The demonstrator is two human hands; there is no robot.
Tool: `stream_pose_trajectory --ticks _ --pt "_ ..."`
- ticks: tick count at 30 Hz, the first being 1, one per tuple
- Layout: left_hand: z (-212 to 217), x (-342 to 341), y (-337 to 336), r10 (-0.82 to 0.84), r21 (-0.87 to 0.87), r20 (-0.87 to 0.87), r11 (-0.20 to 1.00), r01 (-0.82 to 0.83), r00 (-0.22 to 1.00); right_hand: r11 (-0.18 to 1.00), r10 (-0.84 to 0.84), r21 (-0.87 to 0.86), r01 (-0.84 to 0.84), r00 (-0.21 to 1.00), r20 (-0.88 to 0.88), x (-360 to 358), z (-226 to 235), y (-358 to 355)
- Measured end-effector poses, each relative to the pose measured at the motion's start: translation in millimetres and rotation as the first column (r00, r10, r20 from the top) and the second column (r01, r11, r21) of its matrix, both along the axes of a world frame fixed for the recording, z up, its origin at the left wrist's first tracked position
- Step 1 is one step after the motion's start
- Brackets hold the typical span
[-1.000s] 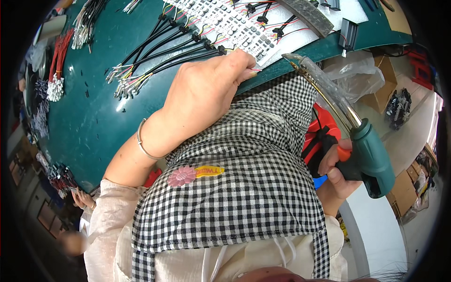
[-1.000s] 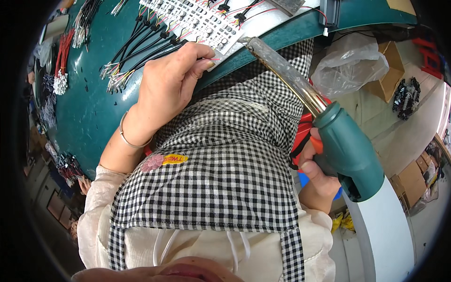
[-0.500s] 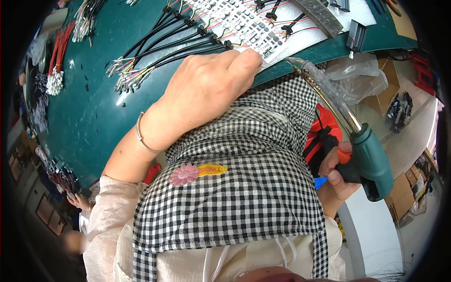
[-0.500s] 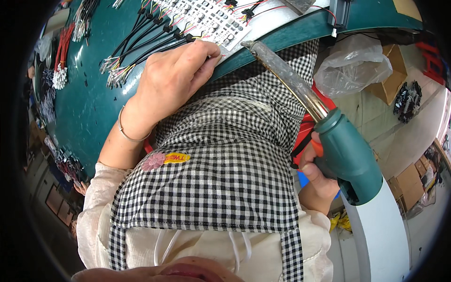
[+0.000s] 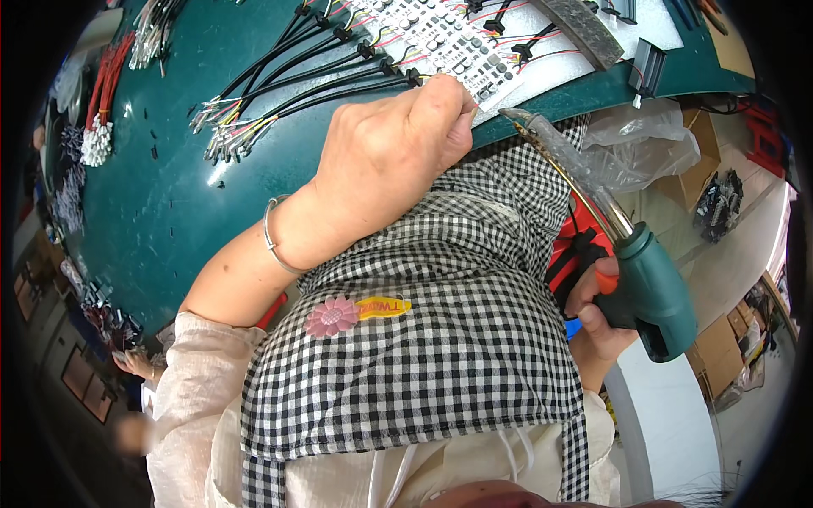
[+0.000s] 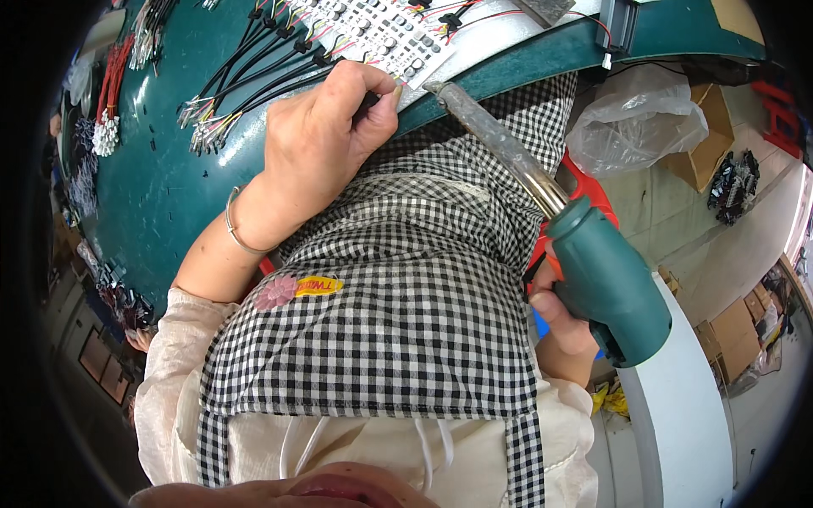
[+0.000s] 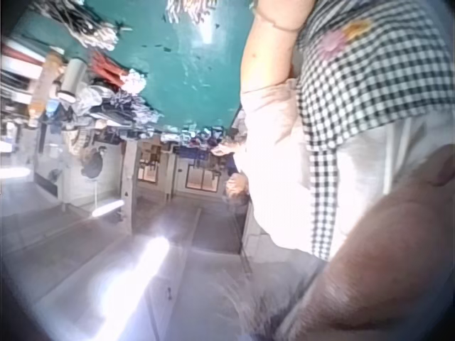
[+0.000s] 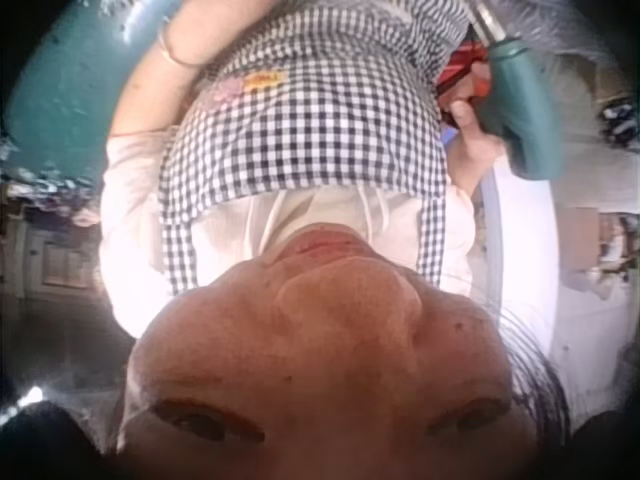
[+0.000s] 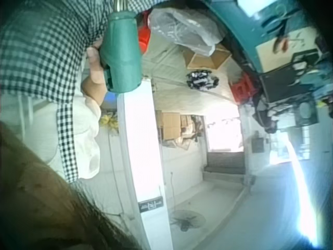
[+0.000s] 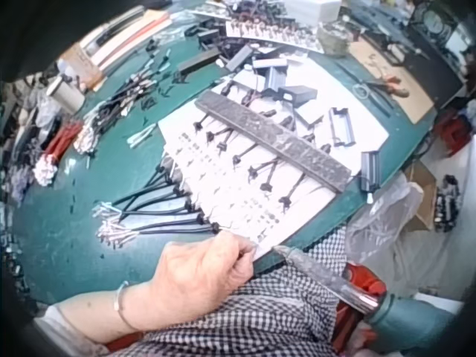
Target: The person uses a soldering iron to attach small components to wires on a white circuit board. They repeatedly pick up wires, apply heat with the soldering iron, and place the finished units on the table. The workspace is a green workbench with various tools and components.
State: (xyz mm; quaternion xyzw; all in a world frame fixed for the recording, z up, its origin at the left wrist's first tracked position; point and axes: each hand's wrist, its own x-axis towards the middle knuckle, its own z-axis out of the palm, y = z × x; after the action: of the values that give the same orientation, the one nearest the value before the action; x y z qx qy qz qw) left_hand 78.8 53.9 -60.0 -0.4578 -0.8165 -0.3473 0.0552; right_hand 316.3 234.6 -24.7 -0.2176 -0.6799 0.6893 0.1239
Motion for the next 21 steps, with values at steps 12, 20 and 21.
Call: stream_pose_trajectory --ticks 12,20,21 --pt "-1 1 1 0.029 0.023 -0.004 0.999 -0.029 1.000 1.000 -0.007 -0.006 0.008 0.989 0.149 -6 -7 -9" --pt "0 2 2 0.037 0.026 0.017 0.999 -0.037 0.999 0.990 -0.091 0.128 0.058 0.958 0.271 7 -9 -16" --pt "0 2 3 0.030 0.028 0.018 0.999 -0.031 0.999 0.989 -0.130 0.102 0.108 0.959 0.253 6 -10 -17"
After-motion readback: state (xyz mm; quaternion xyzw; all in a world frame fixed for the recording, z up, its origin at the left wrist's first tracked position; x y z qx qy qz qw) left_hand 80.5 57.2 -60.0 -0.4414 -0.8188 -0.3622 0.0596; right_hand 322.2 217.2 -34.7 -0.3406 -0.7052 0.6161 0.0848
